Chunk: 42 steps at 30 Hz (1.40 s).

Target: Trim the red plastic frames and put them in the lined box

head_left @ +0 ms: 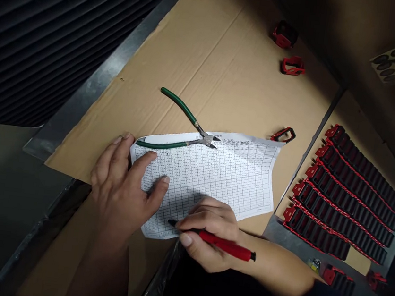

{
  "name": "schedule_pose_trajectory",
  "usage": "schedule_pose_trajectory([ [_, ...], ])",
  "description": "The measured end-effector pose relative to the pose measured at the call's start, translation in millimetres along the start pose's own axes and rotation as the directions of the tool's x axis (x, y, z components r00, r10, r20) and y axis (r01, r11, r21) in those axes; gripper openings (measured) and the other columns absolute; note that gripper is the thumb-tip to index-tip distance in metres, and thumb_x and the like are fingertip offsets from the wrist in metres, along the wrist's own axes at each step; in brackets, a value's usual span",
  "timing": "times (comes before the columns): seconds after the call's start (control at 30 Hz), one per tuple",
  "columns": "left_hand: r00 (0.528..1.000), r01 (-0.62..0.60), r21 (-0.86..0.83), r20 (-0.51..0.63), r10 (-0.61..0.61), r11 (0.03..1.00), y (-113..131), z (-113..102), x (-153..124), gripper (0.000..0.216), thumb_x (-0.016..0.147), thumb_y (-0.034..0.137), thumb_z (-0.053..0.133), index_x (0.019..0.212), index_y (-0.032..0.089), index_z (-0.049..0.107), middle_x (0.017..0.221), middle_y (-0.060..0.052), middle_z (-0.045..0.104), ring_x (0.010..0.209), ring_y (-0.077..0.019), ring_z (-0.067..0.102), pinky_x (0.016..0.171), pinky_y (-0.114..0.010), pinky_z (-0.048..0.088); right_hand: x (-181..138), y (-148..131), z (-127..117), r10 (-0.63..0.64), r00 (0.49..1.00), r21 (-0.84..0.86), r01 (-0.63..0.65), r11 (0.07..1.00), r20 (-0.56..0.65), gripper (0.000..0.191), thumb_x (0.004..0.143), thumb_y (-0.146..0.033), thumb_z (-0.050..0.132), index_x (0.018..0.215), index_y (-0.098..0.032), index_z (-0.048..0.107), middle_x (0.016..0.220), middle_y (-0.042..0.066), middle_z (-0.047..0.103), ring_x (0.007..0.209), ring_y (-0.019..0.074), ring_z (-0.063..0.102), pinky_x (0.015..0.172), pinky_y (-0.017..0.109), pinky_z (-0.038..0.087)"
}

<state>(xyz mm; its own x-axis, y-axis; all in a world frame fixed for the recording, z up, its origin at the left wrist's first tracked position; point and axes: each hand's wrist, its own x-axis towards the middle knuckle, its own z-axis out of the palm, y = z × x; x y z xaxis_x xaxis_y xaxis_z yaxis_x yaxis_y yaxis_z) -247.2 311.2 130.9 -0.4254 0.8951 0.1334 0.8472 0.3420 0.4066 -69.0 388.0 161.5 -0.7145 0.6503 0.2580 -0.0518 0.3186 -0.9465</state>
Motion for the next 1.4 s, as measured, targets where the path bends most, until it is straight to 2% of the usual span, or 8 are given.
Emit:
schedule_pose_trajectory([
  [0.1,0.999,0.045,-0.001,0.015,-0.045,0.999,2.8,0.0,0.4,0.045,0.085,0.041,0.068,0.124,0.018,0.066,0.159,-0.018,0.043,0.146,-0.0415,0.039,0.121,-0.057,0.030,7.0,-6.9,12.2,-0.028,1.000,-0.042,0.028,0.999,0.006,0.009,0.094,-0.023,0.059,0.100,-0.018,0.063,0.076,0.002,0.074,0.062,0.0121,0.065,0.062,0.025,0.056],
  [0.3,0.992,0.117,-0.022,0.046,-0.116,0.993,2.8,-0.2,-1.2,0.045,0.087,0.048,0.060,0.124,0.023,0.065,0.163,-0.012,0.039,0.149,-0.0393,0.037,0.122,-0.057,0.026,22.2,-12.4,27.6,-0.110,0.994,-0.150,0.110,0.983,0.008,0.008,0.095,-0.021,0.059,0.101,-0.018,0.064,0.083,0.001,0.072,0.079,0.0113,0.070,0.075,0.023,0.059],
  [0.53,0.995,0.065,-0.031,0.079,-0.063,0.997,4.4,-6.1,-3.2,0.048,0.091,0.038,0.060,0.137,0.029,0.055,0.167,-0.005,0.032,0.153,-0.0376,0.030,0.123,-0.059,0.026,14.4,18.4,38.6,-0.269,0.963,-0.217,0.258,0.941,-0.021,0.012,0.092,-0.025,0.061,0.099,-0.017,0.064,0.079,0.001,0.072,0.073,0.0121,0.070,0.068,0.025,0.060],
  [0.7,0.995,0.061,-0.047,0.076,-0.058,0.997,2.0,-5.1,-2.7,0.050,0.088,0.041,0.064,0.136,0.030,0.056,0.167,-0.004,0.032,0.153,-0.0384,0.030,0.124,-0.059,0.024,10.3,25.9,40.8,-0.357,0.932,-0.220,0.336,0.916,-0.064,0.007,0.092,-0.026,0.060,0.093,-0.020,0.063,0.072,-0.003,0.069,0.064,0.0094,0.067,0.059,0.023,0.056],
  [0.9,0.995,0.022,-0.048,0.103,-0.017,0.999,-2.5,-6.0,-2.9,0.056,0.086,0.039,0.067,0.140,0.030,0.053,0.167,-0.006,0.031,0.153,-0.0409,0.028,0.124,-0.062,0.024,2.5,28.8,37.9,-0.278,0.961,-0.213,0.272,0.939,0.002,0.008,0.086,-0.024,0.061,0.094,-0.022,0.058,0.066,-0.005,0.062,0.055,0.0112,0.061,0.054,0.026,0.053],
  [1.03,0.995,0.020,-0.071,0.095,-0.013,0.997,-3.1,-6.6,-2.8,0.058,0.083,0.037,0.071,0.139,0.028,0.055,0.166,-0.009,0.033,0.153,-0.0419,0.029,0.125,-0.062,0.023,2.2,28.9,36.4,-0.254,0.966,-0.187,0.240,0.952,-0.053,0.011,0.084,-0.023,0.065,0.092,-0.022,0.058,0.064,-0.005,0.062,0.052,0.0110,0.059,0.049,0.026,0.050],
  [1.2,0.993,0.042,-0.032,0.110,-0.039,0.999,-0.1,-8.4,-2.2,0.053,0.088,0.038,0.062,0.140,0.035,0.051,0.169,0.001,0.028,0.153,-0.0399,0.030,0.124,-0.061,0.027,5.7,25.5,33.2,-0.294,0.955,-0.197,0.279,0.940,-0.050,0.005,0.088,-0.024,0.064,0.092,-0.023,0.064,0.068,-0.004,0.066,0.057,0.0113,0.061,0.055,0.026,0.054],
  [1.4,0.998,0.043,-0.026,0.055,-0.041,0.999,3.7,-7.9,0.1,0.041,0.088,0.031,0.063,0.127,0.018,0.065,0.159,-0.016,0.045,0.149,-0.0391,0.037,0.123,-0.056,0.031,6.7,22.4,29.8,-0.318,0.948,-0.190,0.308,0.932,-0.028,0.006,0.087,-0.023,0.065,0.092,-0.020,0.066,0.066,-0.003,0.067,0.056,0.0111,0.063,0.052,0.025,0.053],
])
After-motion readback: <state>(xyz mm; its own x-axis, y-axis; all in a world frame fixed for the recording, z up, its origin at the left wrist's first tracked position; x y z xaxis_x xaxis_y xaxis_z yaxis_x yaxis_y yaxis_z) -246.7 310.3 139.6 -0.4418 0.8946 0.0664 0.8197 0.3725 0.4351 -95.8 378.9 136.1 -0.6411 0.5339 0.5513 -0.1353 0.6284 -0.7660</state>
